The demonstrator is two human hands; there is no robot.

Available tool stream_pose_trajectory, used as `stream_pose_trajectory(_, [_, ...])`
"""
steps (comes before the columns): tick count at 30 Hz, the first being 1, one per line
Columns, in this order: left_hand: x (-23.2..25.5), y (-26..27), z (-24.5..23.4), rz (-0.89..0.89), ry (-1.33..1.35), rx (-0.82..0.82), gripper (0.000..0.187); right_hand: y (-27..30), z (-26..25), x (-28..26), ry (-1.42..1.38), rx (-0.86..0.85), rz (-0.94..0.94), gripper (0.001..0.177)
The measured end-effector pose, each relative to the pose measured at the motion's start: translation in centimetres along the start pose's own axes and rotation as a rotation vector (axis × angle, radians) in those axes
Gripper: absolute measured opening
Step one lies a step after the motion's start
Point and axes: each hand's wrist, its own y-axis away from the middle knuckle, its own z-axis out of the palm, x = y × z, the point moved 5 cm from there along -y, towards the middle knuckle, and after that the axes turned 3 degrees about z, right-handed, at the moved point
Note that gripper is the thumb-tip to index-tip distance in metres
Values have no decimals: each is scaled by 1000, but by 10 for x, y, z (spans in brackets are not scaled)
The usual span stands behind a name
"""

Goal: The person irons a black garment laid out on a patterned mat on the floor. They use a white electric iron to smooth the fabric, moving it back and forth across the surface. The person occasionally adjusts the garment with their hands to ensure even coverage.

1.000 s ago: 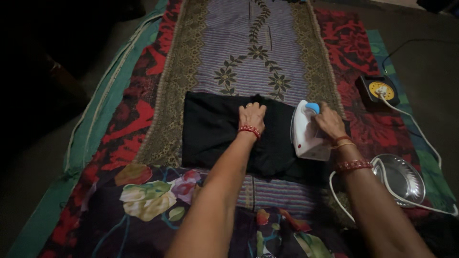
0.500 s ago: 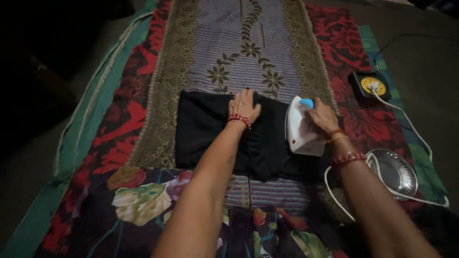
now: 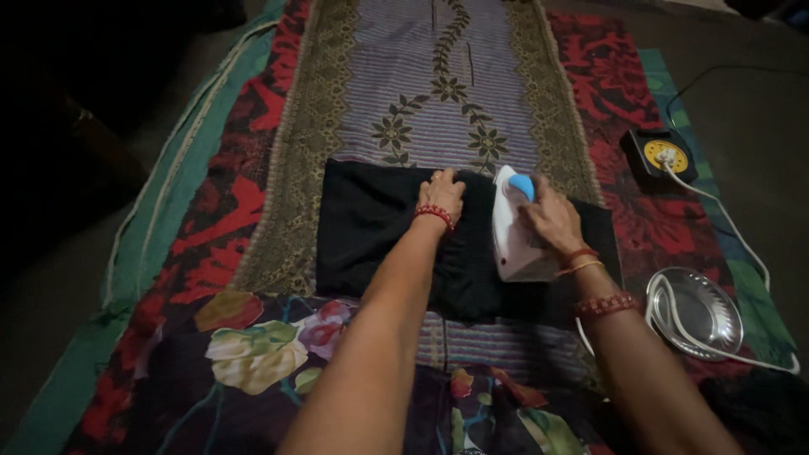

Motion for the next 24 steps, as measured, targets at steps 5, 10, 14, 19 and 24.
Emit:
stream_pose_trajectory(5, [-10,-13,11,-1,60,-33,26,-12,-21,-25,75,58,25,56])
stream_pose_trajectory(10, [-24,-20,7,-204,340,-58,39,-21,-33,-47,56,39,94,58])
stream_pose_trajectory(14, [-30,-27,0,-185,366,42,45,-13,-52,-70,60,122,-41,61])
stream_pose_trajectory(19, [-14,-24,-23,-192,302,-16,47,-7,-76,-84,157,183,41,65])
stream_pose_trajectory(24, [-8,-23,-16,-200,383,-189,54,-6,-75,-78,132,159,-6,66])
